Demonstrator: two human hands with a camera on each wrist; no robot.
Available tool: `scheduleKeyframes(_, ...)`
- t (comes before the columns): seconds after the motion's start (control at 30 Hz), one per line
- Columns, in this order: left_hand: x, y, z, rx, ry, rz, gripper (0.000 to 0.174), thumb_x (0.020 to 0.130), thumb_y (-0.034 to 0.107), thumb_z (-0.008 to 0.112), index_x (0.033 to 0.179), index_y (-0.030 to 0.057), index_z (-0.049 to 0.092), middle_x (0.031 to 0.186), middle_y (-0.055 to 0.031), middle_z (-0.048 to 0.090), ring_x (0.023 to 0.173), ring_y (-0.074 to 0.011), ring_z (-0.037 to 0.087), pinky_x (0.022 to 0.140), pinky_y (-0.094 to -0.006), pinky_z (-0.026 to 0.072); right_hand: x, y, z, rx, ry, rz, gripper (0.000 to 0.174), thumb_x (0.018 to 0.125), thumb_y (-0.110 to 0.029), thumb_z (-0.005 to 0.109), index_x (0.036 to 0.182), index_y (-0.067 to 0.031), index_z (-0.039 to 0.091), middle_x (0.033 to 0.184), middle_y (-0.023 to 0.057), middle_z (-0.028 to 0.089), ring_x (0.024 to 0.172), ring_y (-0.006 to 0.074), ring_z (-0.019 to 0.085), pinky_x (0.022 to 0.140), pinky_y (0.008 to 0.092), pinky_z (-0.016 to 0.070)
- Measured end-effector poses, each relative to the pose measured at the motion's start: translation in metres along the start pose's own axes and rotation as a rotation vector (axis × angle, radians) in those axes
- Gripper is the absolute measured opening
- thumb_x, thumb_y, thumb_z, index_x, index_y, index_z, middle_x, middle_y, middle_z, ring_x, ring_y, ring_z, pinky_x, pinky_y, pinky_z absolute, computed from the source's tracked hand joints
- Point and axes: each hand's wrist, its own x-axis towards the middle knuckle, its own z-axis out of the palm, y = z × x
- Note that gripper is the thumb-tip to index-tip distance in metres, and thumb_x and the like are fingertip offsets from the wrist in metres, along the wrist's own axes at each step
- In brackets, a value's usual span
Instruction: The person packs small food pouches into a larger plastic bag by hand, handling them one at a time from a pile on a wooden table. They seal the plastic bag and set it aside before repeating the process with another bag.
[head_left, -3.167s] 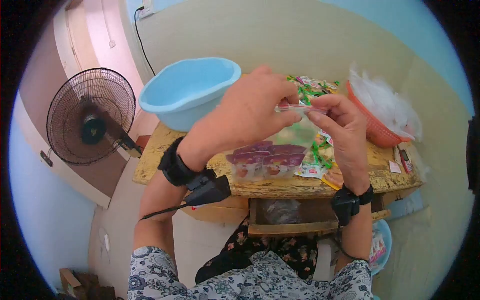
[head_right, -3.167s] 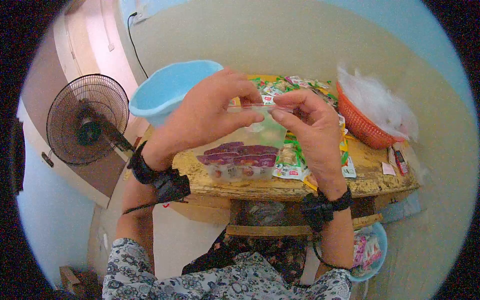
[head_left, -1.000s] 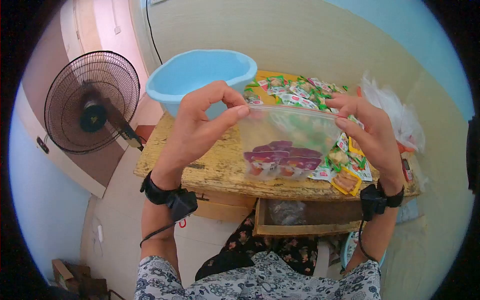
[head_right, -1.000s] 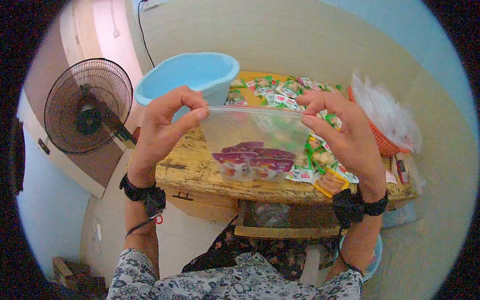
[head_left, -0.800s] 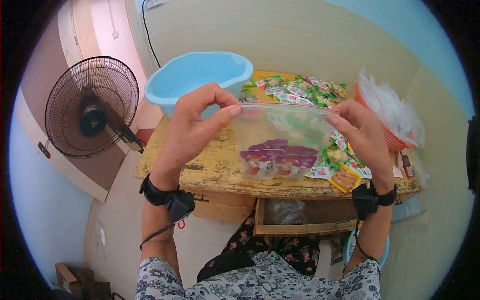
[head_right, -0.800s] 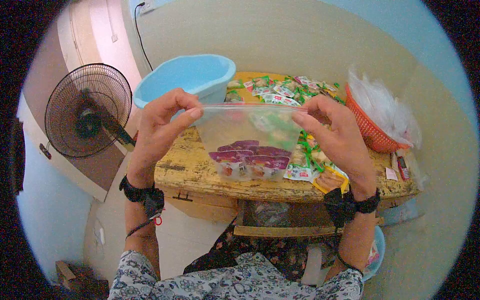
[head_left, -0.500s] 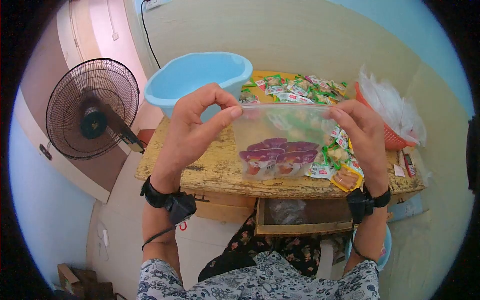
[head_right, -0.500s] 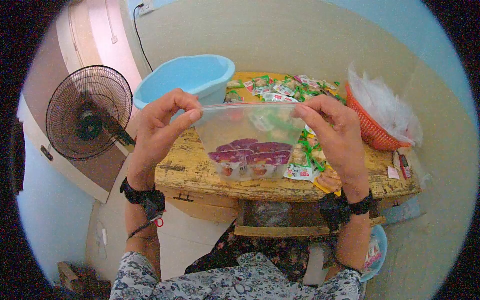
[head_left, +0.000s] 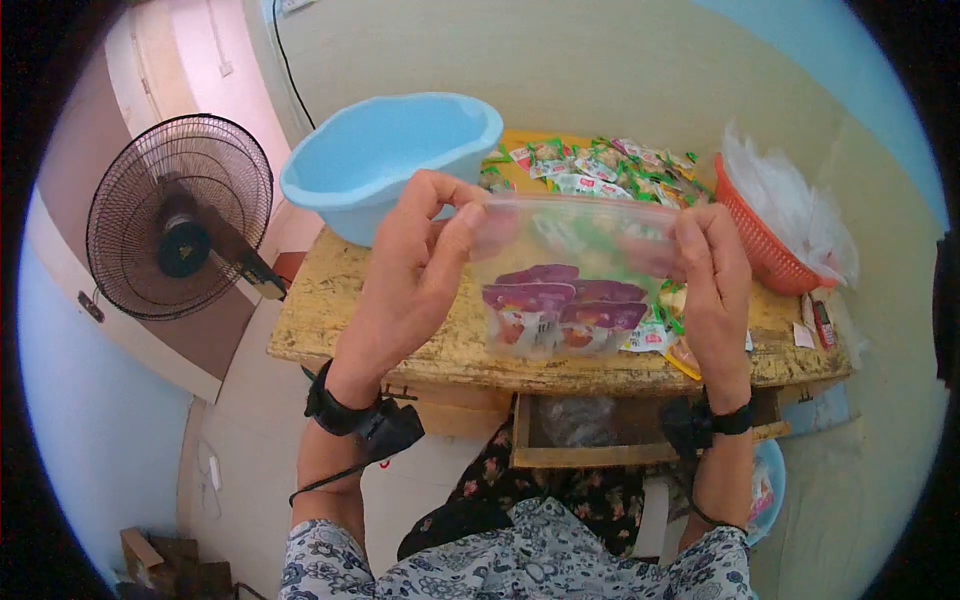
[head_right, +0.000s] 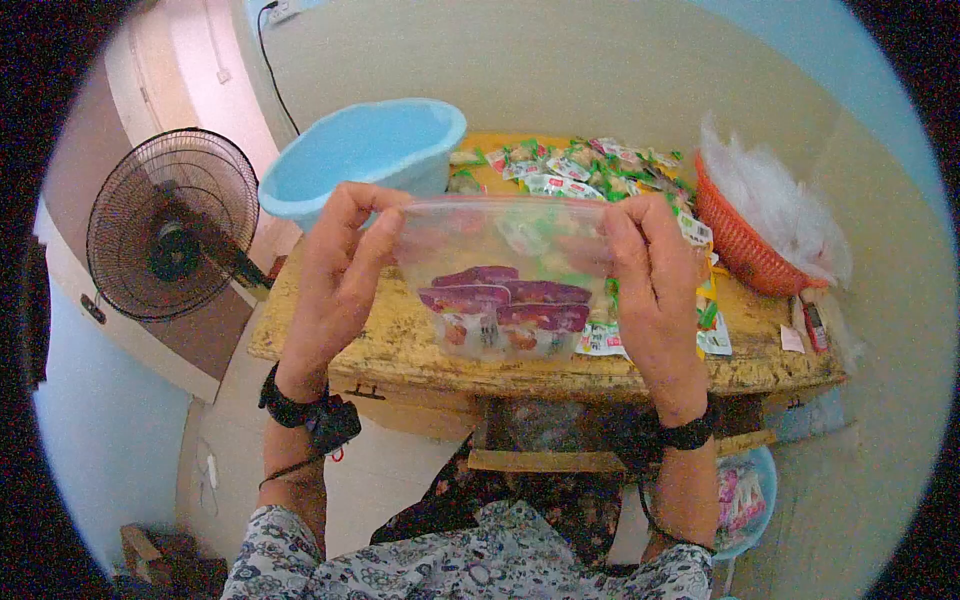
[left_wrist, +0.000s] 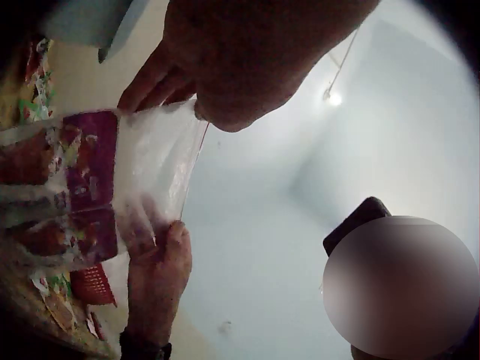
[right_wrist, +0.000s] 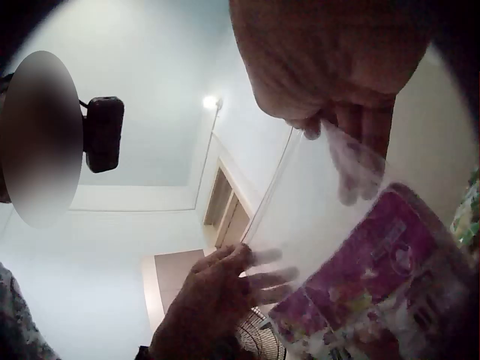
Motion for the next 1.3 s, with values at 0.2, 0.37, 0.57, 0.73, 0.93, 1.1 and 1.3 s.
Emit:
scheduleKeyframes(0.2,0.002,-0.002,0.012,-0.108,0.049,-0.019,0.019,0.108,0.017,0.049,0.117,0.0001,0.048,0.108,-0.0104,0.061,0.079,-0.0186,0.071,0.067,-0.0266,0.0596,0.002,-0.009,0.003,0.116,-0.091,0.102,0.018,0.111,-0.02,0.042,0.107,-0.0029,0.048,0.107,0.0109,0.067,0.076,0.0204,0.073,0.072,0.0342,0.0607)
scheduleKeyframes(0.37,0.003,-0.007,0.017,-0.008,0.106,0.008,0.014,0.106,0.016,0.053,0.109,0.0018,0.054,0.097,-0.0069,0.062,0.066,-0.0114,0.063,0.058,-0.0232,0.0527,0.001,-0.008,0.009,0.136,-0.047,0.132,0.018,0.109,-0.019,0.046,0.103,-0.0033,0.052,0.098,0.0079,0.067,0.067,0.0138,0.067,0.063,0.0287,0.0561)
scheduleKeyframes(0.57,0.01,-0.031,0.01,-0.023,0.028,-0.173,0.01,0.102,0.011,0.057,0.102,0.0016,0.057,0.076,-0.0012,0.06,0.055,-0.0054,0.052,0.048,-0.0212,0.0422,0.008,0.034,0.004,-0.148,-0.033,-0.046,0.02,0.101,-0.017,0.059,0.089,-0.0008,0.059,0.08,0.0032,0.062,0.063,0.0096,0.051,0.056,0.0303,0.0422)
scheduleKeyframes(0.73,-0.001,-0.031,0.001,-0.069,-0.101,-0.337,0.018,0.101,0.009,0.056,0.116,0.0013,0.062,0.073,0.0014,0.057,0.054,-0.0031,0.047,0.048,-0.0206,0.0386,0.001,0.036,-0.005,-0.093,-0.247,0.321,0.025,0.098,-0.023,0.064,0.083,-0.0031,0.061,0.068,-0.0009,0.056,0.06,0.0072,0.05,0.053,0.0284,0.0411)
scheduleKeyframes(0.93,-0.022,-0.058,-0.002,-0.113,-0.238,-0.389,0.026,0.1,0.012,0.056,0.12,0.0034,0.071,0.08,0.0013,0.067,0.055,-0.0025,0.049,0.047,-0.019,0.036,-0.016,0.053,-0.001,0.015,-0.299,0.476,0.022,0.098,-0.023,0.065,0.082,-0.0077,0.063,0.067,-0.0052,0.054,0.05,0.0031,0.045,0.043,0.0231,0.0341)
scheduleKeyframes(1.1,-0.03,-0.074,-0.002,-0.249,-0.284,-0.37,0.029,0.1,0.018,0.055,0.117,0.0011,0.071,0.089,-0.0039,0.071,0.058,-0.0081,0.053,0.053,-0.0222,0.0421,-0.022,0.075,-0.001,0.06,-0.325,0.494,0.019,0.097,-0.021,0.064,0.082,-0.0094,0.064,0.067,-0.0062,0.053,0.051,0.0026,0.045,0.042,0.0216,0.0324)
scheduleKeyframes(1.3,-0.042,-0.111,-0.014,-0.341,-0.323,-0.318,0.052,0.098,0.043,0.059,0.125,-0.0017,0.065,0.109,-0.0072,0.067,0.09,-0.0164,0.062,0.082,-0.0298,0.0501,-0.028,0.082,0.0,0.019,-0.336,0.441,0.017,0.098,-0.016,0.059,0.085,-0.0079,0.065,0.066,-0.0044,0.055,0.05,0.0044,0.047,0.045,0.0224,0.0351)
